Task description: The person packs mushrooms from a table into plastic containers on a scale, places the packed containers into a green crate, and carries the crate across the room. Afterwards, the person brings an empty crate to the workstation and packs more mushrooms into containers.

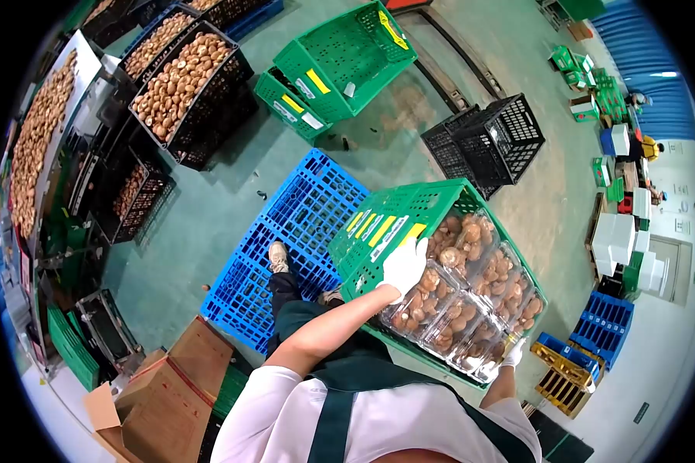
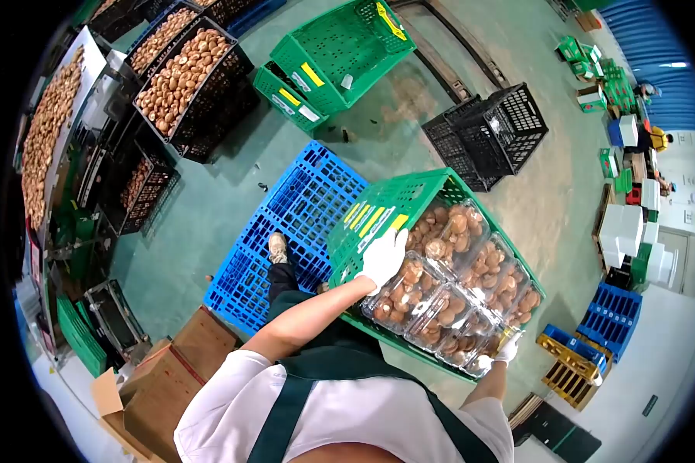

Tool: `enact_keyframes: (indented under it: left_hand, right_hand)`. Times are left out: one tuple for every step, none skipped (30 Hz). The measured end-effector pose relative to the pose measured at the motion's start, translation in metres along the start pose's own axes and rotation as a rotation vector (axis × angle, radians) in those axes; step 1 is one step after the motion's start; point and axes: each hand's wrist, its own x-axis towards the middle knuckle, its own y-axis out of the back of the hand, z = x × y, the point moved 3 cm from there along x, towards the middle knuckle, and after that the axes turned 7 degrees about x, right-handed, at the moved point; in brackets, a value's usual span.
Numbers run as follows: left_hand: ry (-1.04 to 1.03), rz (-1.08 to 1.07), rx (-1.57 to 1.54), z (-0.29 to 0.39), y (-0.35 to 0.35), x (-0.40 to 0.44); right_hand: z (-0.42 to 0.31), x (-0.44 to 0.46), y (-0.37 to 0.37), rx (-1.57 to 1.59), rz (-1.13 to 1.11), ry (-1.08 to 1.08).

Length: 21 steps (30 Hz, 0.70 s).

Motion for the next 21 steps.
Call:
enact_keyframes:
  left_hand:
    - [0.001, -0.004, 0.007, 0.000, 0.001, 0.002]
    - [0.000, 0.000, 0.030, 0.002, 0.000, 0.002]
    - [-0.020, 0.025, 0.056, 0.002, -0.004, 0.004]
    - [-0.031, 0.027, 0.084, 0.004, -0.005, 0.006]
    - [-0.040, 0.026, 0.111, 0.006, -0.007, 0.006]
    - [-0.031, 0.031, 0.137, 0.008, -0.011, 0.010]
    - [-0.030, 0.034, 0.140, 0.006, -0.015, 0.011]
    - [-0.046, 0.052, 0.126, 0.007, -0.018, 0.013]
    - [-0.067, 0.075, 0.110, 0.009, -0.019, 0.016]
    - [-0.058, 0.069, 0.092, 0.011, -0.016, 0.015]
    - [-0.061, 0.079, 0.093, 0.011, -0.016, 0.016]
    - [-0.051, 0.061, 0.089, 0.008, -0.016, 0.014]
    - [-0.043, 0.051, 0.085, 0.007, -0.017, 0.015]
    - [-0.030, 0.054, 0.059, 0.007, -0.016, 0.015]
    - [-0.071, 0.089, 0.035, 0.008, -0.014, 0.013]
    - [-0.121, 0.092, 0.045, 0.004, -0.019, 0.014]
    - [-0.180, 0.188, 0.057, 0.000, -0.019, 0.014]
    - [-0.130, 0.165, 0.022, 0.001, -0.018, 0.015]
    - [-0.170, 0.284, -0.025, 0.001, -0.020, 0.018]
    - [-0.109, 0.163, 0.020, 0.001, -0.019, 0.024]
    - [-0.036, 0.030, 0.061, -0.003, -0.021, 0.027]
  right_hand:
    - [-0.001, 0.006, -0.004, 0.000, -0.007, 0.006]
    - [0.006, 0.014, -0.005, 0.010, -0.006, -0.042]
    - [0.015, 0.019, -0.008, 0.016, -0.004, -0.093]
    - [0.000, 0.000, -0.005, 0.017, -0.003, -0.103]
    - [0.005, 0.005, -0.007, 0.015, -0.012, -0.101]
    - [0.014, 0.012, -0.009, -0.026, -0.029, -0.075]
    - [0.014, 0.010, -0.008, -0.066, -0.042, -0.049]
    - [0.013, 0.007, -0.009, -0.041, -0.016, -0.071]
    - [0.008, 0.003, -0.009, -0.033, -0.016, -0.063]
    - [0.002, -0.003, -0.007, -0.017, -0.005, -0.080]
    - [0.000, -0.005, -0.008, -0.001, 0.002, -0.098]
    - [0.025, 0.020, -0.014, -0.012, -0.053, -0.014]
    - [0.013, 0.007, -0.012, 0.018, -0.082, -0.043]
    - [-0.012, -0.010, -0.010, 0.058, -0.119, -0.061]
    - [-0.021, -0.007, -0.018, 0.076, -0.140, -0.032]
    - [-0.025, -0.004, -0.021, 0.080, -0.155, -0.011]
    - [-0.030, -0.002, -0.025, 0.082, -0.162, 0.009]
    - [-0.037, -0.002, -0.029, 0.084, -0.167, 0.017]
    - [-0.044, -0.007, -0.029, 0.075, -0.163, 0.010]
    - [-0.046, -0.009, -0.029, 0.064, -0.155, -0.003]
    - [-0.049, -0.011, -0.029, 0.055, -0.156, -0.012]
